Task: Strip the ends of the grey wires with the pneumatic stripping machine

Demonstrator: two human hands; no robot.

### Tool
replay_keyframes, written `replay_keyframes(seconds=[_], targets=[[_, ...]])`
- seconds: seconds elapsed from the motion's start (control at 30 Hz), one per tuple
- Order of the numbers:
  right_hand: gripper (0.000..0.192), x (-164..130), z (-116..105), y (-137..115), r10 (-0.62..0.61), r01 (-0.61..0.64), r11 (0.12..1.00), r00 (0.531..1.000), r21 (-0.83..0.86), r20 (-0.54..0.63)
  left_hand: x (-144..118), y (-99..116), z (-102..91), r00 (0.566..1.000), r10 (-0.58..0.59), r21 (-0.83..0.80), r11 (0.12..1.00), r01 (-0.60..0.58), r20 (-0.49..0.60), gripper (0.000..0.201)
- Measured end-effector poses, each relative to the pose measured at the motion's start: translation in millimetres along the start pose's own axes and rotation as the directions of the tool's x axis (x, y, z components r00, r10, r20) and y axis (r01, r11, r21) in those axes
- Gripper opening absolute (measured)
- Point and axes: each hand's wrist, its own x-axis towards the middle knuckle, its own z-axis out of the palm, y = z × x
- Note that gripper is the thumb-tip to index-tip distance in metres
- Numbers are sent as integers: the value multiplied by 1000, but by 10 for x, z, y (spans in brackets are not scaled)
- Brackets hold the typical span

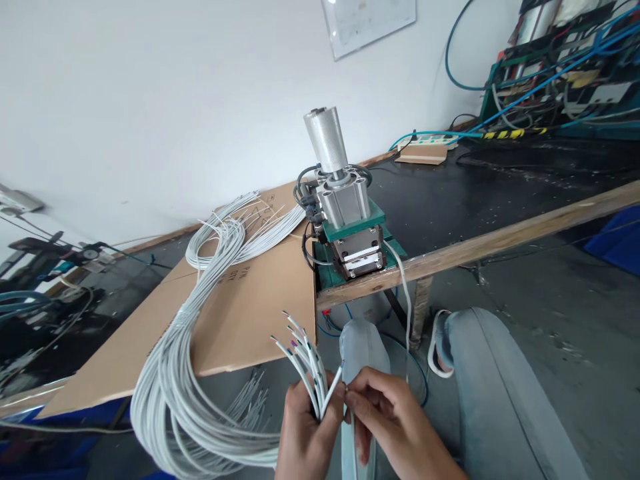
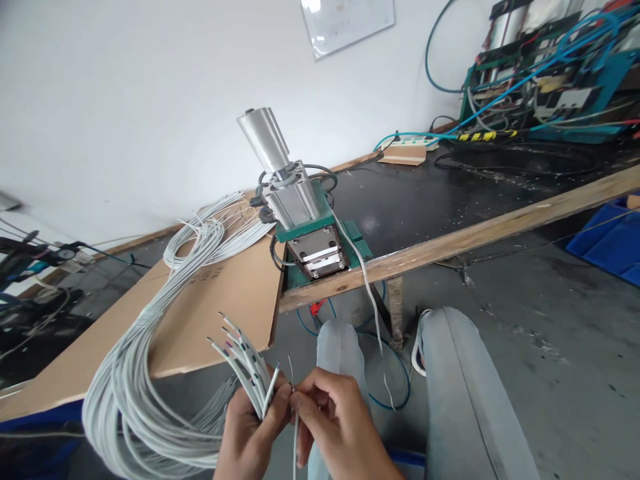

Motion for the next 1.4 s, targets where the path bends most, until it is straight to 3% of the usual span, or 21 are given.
replay_keyframes(seconds=[0.1,0.2,0.47,0.63,0.87,1.03,1.17,1.4], targets=[[47,30,9,102,11,-13,978,1000,206,10,15,38,48,999,-32,-27,999,32,-22,41],[46,61,46,219,2,-5,954,1000,301,10,27,0,54,996,-83,-37,996,81,-37,38],[47,31,-34,-31,42,-40,989,999,145,-8,127,-110,-29,992,-90,13,996,89,84,25],[48,36,-8,17,34,-23,983,998,182,-59,109,-11,50,998,-33,29,999,32,52,29],[45,53,136,313,-8,42,943,995,330,-101,36,31,91,992,-57,-50,997,52,-109,27],[46,55,104,254,-13,46,955,993,293,-113,43,-24,73,992,-125,-154,980,127,25,35],[46,38,36,88,7,20,978,992,207,-127,27,1,92,975,-217,-268,938,221,44,48],[50,43,-26,102,21,-10,989,997,149,-68,145,-22,47,964,-210,-170,957,237,164,47]])
